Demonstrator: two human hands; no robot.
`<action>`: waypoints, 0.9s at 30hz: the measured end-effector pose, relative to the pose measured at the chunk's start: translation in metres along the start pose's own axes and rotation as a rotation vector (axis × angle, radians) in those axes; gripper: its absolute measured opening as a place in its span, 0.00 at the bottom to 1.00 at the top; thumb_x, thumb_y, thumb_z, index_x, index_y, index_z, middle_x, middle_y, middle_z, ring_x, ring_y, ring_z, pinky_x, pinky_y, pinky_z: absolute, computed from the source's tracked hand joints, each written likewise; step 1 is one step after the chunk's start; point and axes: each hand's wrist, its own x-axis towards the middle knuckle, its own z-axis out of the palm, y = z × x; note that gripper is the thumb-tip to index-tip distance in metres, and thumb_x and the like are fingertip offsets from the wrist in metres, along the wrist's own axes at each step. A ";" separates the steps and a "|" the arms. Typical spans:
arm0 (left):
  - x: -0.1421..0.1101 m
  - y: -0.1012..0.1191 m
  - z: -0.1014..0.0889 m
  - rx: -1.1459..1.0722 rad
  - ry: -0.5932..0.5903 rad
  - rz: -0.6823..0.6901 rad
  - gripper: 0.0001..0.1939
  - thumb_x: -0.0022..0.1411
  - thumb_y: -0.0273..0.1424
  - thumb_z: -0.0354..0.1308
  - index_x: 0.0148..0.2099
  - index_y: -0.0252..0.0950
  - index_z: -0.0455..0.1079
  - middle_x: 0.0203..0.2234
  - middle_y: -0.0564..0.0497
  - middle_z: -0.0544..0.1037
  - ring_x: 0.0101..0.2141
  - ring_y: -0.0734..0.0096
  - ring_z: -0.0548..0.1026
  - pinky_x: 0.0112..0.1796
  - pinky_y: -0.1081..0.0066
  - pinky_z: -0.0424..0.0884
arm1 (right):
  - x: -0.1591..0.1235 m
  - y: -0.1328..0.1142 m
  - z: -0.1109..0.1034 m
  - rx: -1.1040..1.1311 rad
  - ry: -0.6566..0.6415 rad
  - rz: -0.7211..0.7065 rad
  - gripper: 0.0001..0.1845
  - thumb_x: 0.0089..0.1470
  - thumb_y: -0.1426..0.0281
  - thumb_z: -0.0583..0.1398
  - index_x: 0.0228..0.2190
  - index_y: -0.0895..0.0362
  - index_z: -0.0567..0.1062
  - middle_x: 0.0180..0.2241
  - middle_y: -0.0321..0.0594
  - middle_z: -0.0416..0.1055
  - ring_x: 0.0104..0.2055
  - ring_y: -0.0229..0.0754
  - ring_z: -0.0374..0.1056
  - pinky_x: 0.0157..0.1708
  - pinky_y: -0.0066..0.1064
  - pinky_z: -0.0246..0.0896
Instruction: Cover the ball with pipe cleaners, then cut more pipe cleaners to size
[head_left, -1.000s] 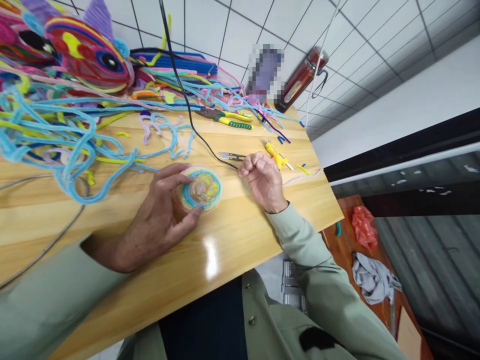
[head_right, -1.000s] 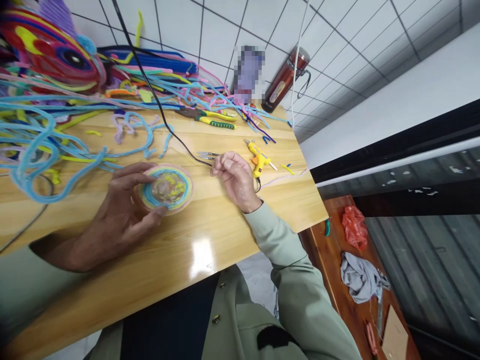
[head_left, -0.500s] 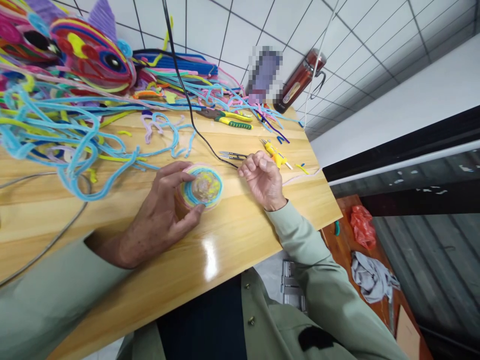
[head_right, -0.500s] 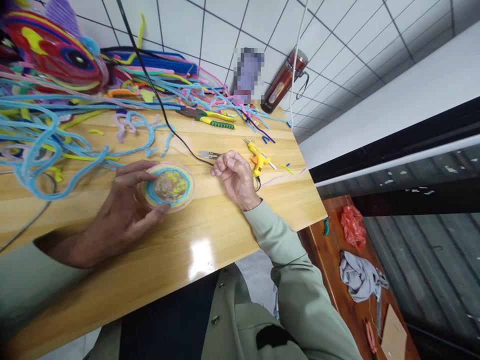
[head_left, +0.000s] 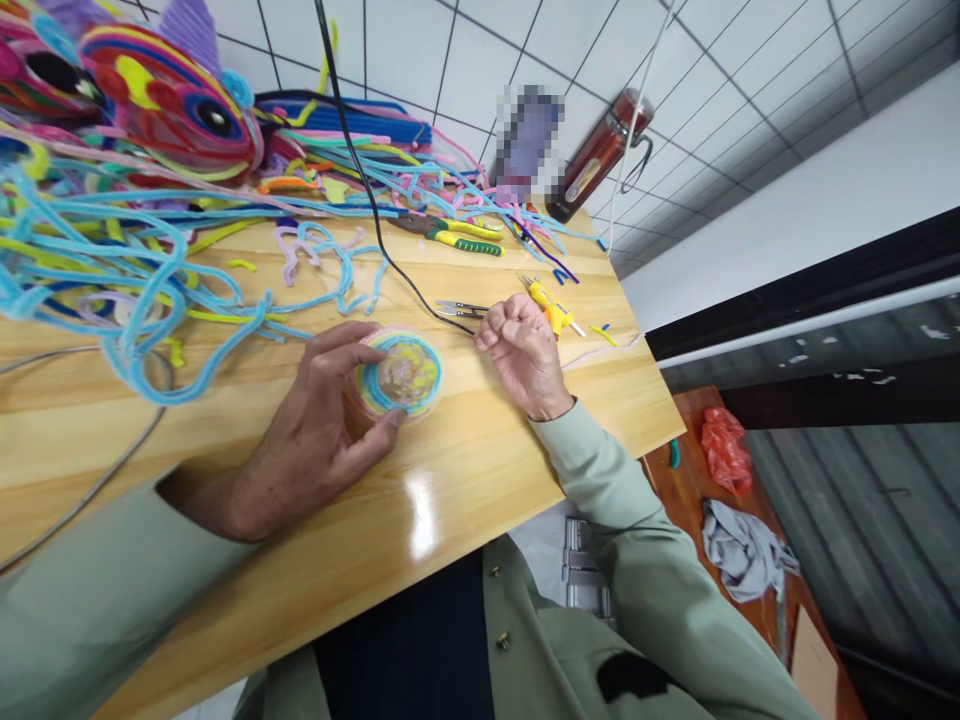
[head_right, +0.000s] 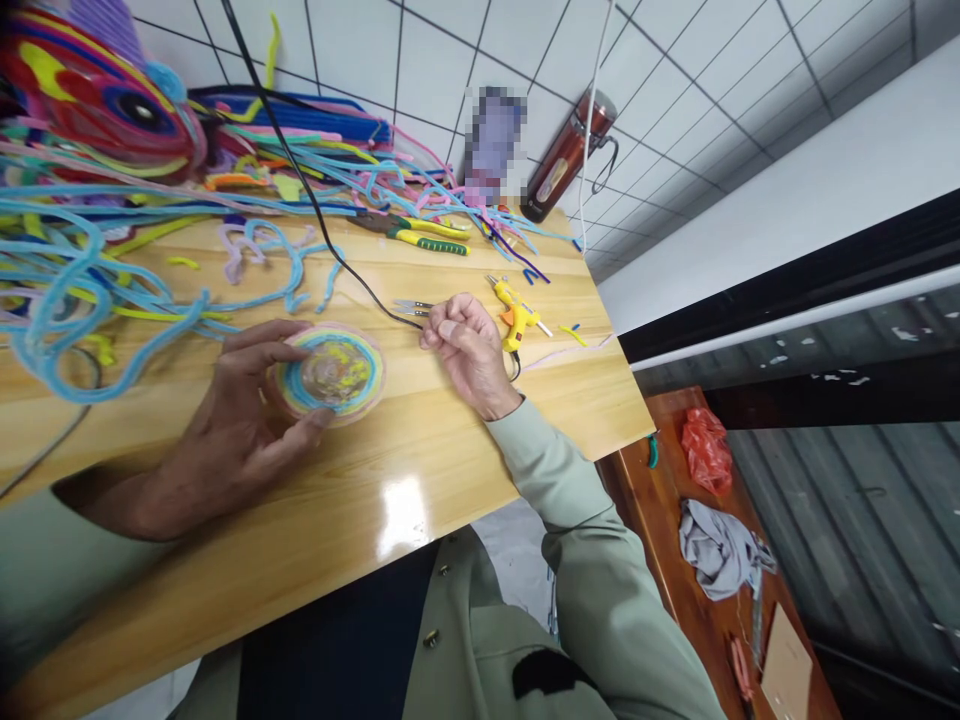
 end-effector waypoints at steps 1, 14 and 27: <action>0.000 0.000 0.000 0.004 -0.001 0.003 0.28 0.70 0.28 0.65 0.66 0.42 0.58 0.67 0.36 0.67 0.68 0.45 0.69 0.66 0.38 0.71 | 0.000 0.000 0.000 0.012 0.005 -0.003 0.23 0.44 0.65 0.77 0.30 0.51 0.68 0.28 0.28 0.64 0.28 0.34 0.61 0.33 0.30 0.66; -0.001 -0.001 0.000 0.011 -0.011 0.005 0.28 0.71 0.28 0.65 0.67 0.43 0.57 0.67 0.37 0.66 0.69 0.47 0.68 0.67 0.40 0.71 | -0.002 -0.001 0.002 0.028 0.023 -0.001 0.21 0.44 0.65 0.76 0.33 0.50 0.71 0.25 0.25 0.56 0.25 0.35 0.54 0.29 0.31 0.65; -0.002 -0.002 0.001 0.007 -0.006 -0.008 0.28 0.72 0.32 0.64 0.68 0.46 0.58 0.68 0.39 0.67 0.71 0.47 0.67 0.68 0.38 0.71 | 0.000 -0.003 0.002 -0.047 -0.027 -0.007 0.26 0.44 0.55 0.80 0.34 0.51 0.74 0.24 0.25 0.60 0.25 0.34 0.58 0.27 0.30 0.62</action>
